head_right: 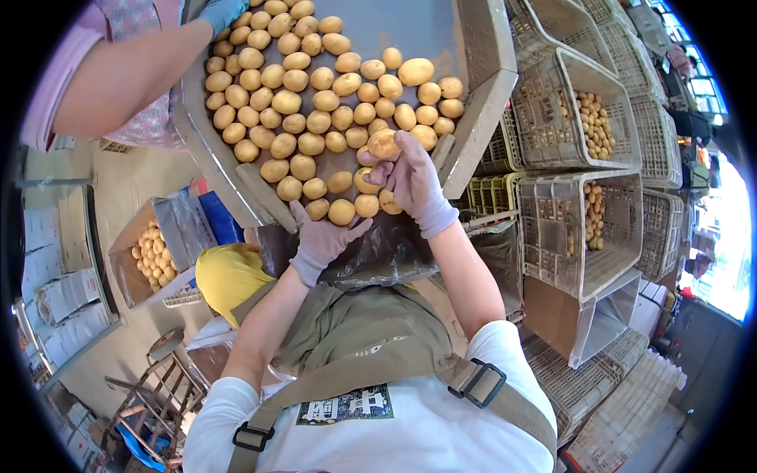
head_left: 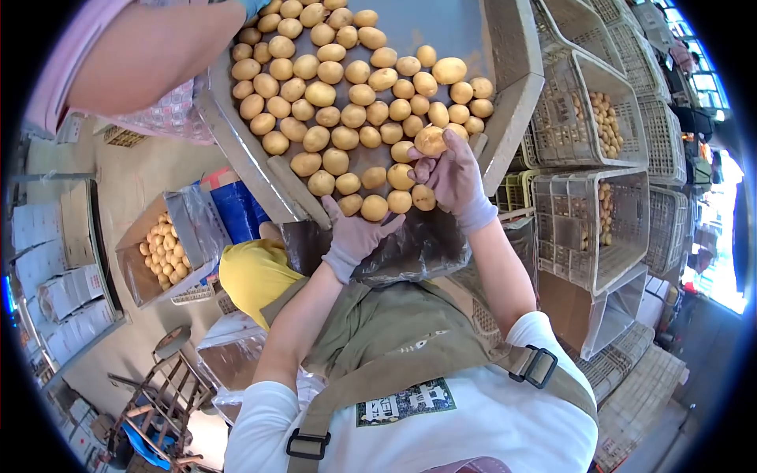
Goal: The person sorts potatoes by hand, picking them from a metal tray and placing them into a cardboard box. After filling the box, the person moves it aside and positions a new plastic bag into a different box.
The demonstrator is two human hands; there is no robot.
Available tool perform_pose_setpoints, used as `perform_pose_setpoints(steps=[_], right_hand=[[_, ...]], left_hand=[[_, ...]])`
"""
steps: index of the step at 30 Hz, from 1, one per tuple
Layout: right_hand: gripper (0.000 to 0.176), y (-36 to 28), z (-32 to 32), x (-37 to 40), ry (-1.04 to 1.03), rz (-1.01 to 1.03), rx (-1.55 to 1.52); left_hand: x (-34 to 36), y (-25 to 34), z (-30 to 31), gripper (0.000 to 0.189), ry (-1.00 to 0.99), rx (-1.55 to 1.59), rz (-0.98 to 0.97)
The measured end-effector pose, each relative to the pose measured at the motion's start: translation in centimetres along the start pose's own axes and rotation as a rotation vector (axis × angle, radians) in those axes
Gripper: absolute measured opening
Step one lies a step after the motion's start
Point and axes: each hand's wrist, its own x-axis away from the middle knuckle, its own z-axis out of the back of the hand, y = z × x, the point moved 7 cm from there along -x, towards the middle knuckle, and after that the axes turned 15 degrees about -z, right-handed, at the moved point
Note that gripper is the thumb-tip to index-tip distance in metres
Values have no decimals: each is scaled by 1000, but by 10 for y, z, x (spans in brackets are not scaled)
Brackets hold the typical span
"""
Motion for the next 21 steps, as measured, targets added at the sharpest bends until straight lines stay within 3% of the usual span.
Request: perform_pose_setpoints(steps=[2,4,6,10,13,17,20,21], right_hand=[[38,-1,0,7,11,33,4],[34,-4,-1,12,3,82,-4],[34,-7,-6,19,39,139,2],[38,-11,-20,28,-34,142,27],[40,-8,-10,36,-119,147,21],[50,-18,-2,64,89,236,163],[53,-28,-10,87,231,259,197],[55,-27,-8,92,193,238,189]], left_hand=[[3,-3,-9,93,-17,-145,-4],[-1,-1,-4,85,-159,-510,-109],[0,0,4,81,-30,-203,-31],[-2,0,1,100,-65,-201,-22],[-2,-2,-5,98,36,-215,-55],[5,-3,-3,98,287,-243,-49],[5,-1,-2,98,299,-291,-55],[5,-2,-1,97,297,-296,-60]])
